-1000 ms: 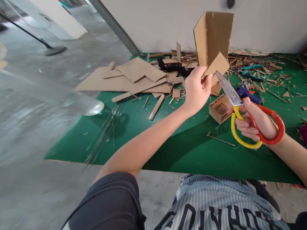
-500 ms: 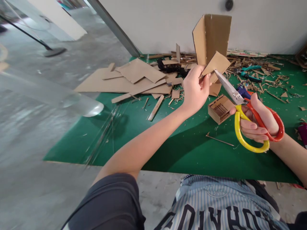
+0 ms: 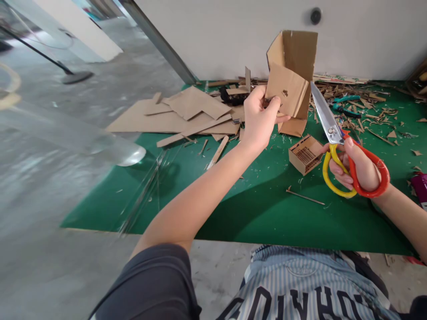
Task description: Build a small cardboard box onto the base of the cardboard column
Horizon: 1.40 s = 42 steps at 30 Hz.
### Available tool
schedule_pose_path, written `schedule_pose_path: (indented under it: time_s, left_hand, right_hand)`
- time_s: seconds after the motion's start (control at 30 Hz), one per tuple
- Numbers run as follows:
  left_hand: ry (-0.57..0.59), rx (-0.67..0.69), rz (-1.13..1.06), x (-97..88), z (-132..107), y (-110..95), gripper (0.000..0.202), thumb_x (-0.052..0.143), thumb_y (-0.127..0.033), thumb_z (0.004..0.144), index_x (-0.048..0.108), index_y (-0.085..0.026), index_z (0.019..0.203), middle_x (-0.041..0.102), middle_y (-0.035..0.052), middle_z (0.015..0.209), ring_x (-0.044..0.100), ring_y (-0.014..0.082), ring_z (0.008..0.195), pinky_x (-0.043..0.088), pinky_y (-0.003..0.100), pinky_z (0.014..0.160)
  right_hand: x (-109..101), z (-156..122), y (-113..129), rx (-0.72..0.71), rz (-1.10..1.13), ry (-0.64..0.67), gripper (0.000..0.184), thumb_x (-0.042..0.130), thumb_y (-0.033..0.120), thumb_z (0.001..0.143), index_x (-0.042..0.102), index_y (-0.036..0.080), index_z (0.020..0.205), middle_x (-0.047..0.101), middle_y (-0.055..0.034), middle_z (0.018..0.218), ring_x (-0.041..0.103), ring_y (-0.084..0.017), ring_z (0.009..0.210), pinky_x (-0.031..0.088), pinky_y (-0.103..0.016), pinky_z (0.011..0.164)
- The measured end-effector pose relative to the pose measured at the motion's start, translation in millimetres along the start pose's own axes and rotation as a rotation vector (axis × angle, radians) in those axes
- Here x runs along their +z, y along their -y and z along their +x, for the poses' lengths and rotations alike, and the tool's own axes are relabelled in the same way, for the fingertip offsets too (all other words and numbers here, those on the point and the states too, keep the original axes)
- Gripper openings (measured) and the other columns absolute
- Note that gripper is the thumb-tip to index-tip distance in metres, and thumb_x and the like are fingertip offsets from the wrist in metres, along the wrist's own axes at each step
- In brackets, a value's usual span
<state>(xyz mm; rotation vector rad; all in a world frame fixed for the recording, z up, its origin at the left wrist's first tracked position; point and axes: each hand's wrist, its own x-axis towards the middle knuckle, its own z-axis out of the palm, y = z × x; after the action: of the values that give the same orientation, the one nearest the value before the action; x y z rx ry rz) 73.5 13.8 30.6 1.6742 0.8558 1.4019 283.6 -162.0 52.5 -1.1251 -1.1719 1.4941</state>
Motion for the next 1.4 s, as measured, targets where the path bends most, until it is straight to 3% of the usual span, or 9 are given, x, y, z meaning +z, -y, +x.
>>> schedule_pose_path:
  time_s: [0.1,0.23,0.43,0.57,0.73,0.87,1.4]
  left_hand:
    - [0.006,0.021,0.017,2.8,-4,-10,0.024,0.057,-0.045,0.097,0.060,-0.027,0.113,0.069,0.0026,0.112,0.072,0.0213,0.109,0.068,0.043,0.092]
    - [0.038,0.102,0.054,1.3,-3,-7,0.022,0.055,-0.046,0.101,0.058,-0.029,0.115,0.070,0.0001,0.107,0.070,0.0201,0.114,0.066,0.047,0.101]
    - [0.049,0.212,0.139,3.4,-7,-7,0.031,0.051,-0.055,0.103,0.053,-0.026,0.113,0.067,0.0004,0.100,0.071,0.0153,0.096,0.072,0.036,0.083]
    - [0.042,0.268,0.185,6.4,-12,-11,0.034,0.047,-0.060,0.103,0.052,-0.027,0.111,0.065,-0.0003,0.099,0.071,0.0127,0.092,0.071,0.033,0.082]
    - [0.000,0.320,0.243,10.4,-17,-11,0.044,0.043,-0.067,0.101,0.053,-0.026,0.112,0.061,0.0003,0.096,0.072,0.0153,0.097,0.068,0.041,0.092]
    - [-0.025,0.351,0.261,14.2,-22,-11,0.044,0.042,-0.067,0.101,0.052,-0.025,0.108,0.061,0.0005,0.098,0.072,0.0147,0.098,0.067,0.041,0.093]
    - [0.016,0.319,0.232,15.4,-28,-5,0.040,0.047,-0.062,0.101,0.053,-0.022,0.099,0.060,0.0015,0.097,0.071,0.0119,0.085,0.069,0.029,0.078]
  right_hand:
    - [1,-1,-1,-0.008,-0.032,0.038,0.056,0.049,0.071,0.095,0.060,0.019,0.112,0.046,0.0058,0.059,0.031,-0.006,0.034,0.030,-0.019,0.028]
    - [6,-4,0,0.008,-0.093,0.070,0.053,0.051,0.069,0.095,0.060,0.018,0.108,0.048,0.0050,0.060,0.034,-0.006,0.034,0.032,-0.020,0.029]
    - [9,-5,4,0.031,-0.074,0.084,0.055,0.050,0.069,0.096,0.061,0.016,0.106,0.047,0.0044,0.060,0.033,-0.005,0.033,0.031,-0.020,0.029]
    - [8,-4,2,0.058,-0.056,0.102,0.057,0.048,0.071,0.095,0.060,0.017,0.109,0.047,0.0047,0.060,0.032,-0.006,0.034,0.030,-0.019,0.029]
    - [8,-4,1,0.125,0.079,0.176,0.059,0.043,0.073,0.096,0.057,0.019,0.115,0.046,0.0061,0.059,0.027,-0.005,0.033,0.029,-0.018,0.028]
    - [8,-3,3,0.156,0.181,0.246,0.062,0.046,0.074,0.093,0.056,0.019,0.119,0.044,0.0078,0.055,0.022,-0.005,0.031,0.026,-0.018,0.026]
    - [5,-2,10,0.191,0.008,0.084,0.060,0.050,0.078,0.091,0.057,0.021,0.108,0.043,0.0067,0.057,0.027,-0.005,0.033,0.028,-0.017,0.026]
